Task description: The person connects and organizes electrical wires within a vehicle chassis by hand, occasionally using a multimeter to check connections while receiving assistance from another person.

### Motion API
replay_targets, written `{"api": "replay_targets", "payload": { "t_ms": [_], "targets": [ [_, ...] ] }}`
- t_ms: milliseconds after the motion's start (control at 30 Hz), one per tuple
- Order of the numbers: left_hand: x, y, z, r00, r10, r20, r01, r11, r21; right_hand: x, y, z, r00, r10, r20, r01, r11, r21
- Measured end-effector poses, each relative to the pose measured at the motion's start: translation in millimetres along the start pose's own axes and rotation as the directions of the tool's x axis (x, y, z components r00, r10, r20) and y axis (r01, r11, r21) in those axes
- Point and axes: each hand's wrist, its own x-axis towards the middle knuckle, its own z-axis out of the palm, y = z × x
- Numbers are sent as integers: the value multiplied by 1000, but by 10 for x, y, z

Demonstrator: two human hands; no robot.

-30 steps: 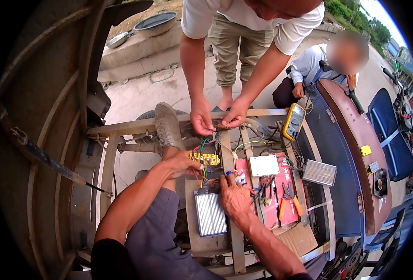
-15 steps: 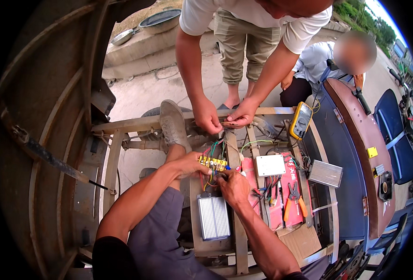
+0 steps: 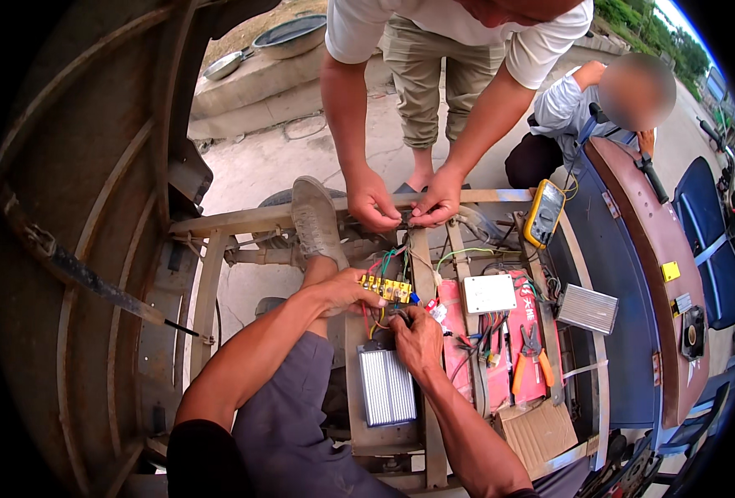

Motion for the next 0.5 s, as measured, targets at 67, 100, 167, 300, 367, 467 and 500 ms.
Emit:
{"api": "replay_targets", "payload": {
  "t_ms": [67, 100, 167, 300, 367, 467, 500],
  "targets": [
    [-7, -15, 1, 1000, -4, -5, 4, 1000, -25, 27, 13, 38, 1000, 0, 1, 0, 1000, -19],
    [-13, -16, -2, 1000, -6, -11, 5, 999, -50, 22, 14, 45, 1000, 0, 1, 0, 1000, -17],
    [-31, 2, -18, 999, -32, -1, 32, 998, -53, -5, 23, 63, 998, -56, -31, 56, 998, 4],
    [-29, 25, 17, 999, -38, -3, 38, 999, -15, -44, 86, 139, 975, -201, -95, 196, 979, -58],
    [-54, 30, 41, 1000, -25, -3, 25, 1000, -1, -40, 84, 138, 978, -190, -81, 186, 981, -53],
    [-56, 34, 69, 1000, -7, -24, 7, 1000, 20, -33, 85, 150, 981, -182, -69, 178, 982, -68],
    [-55, 39, 78, 999, -2, -44, 3, 1000, 25, -33, 86, 150, 981, -183, -70, 176, 980, -89]
  ]
}}
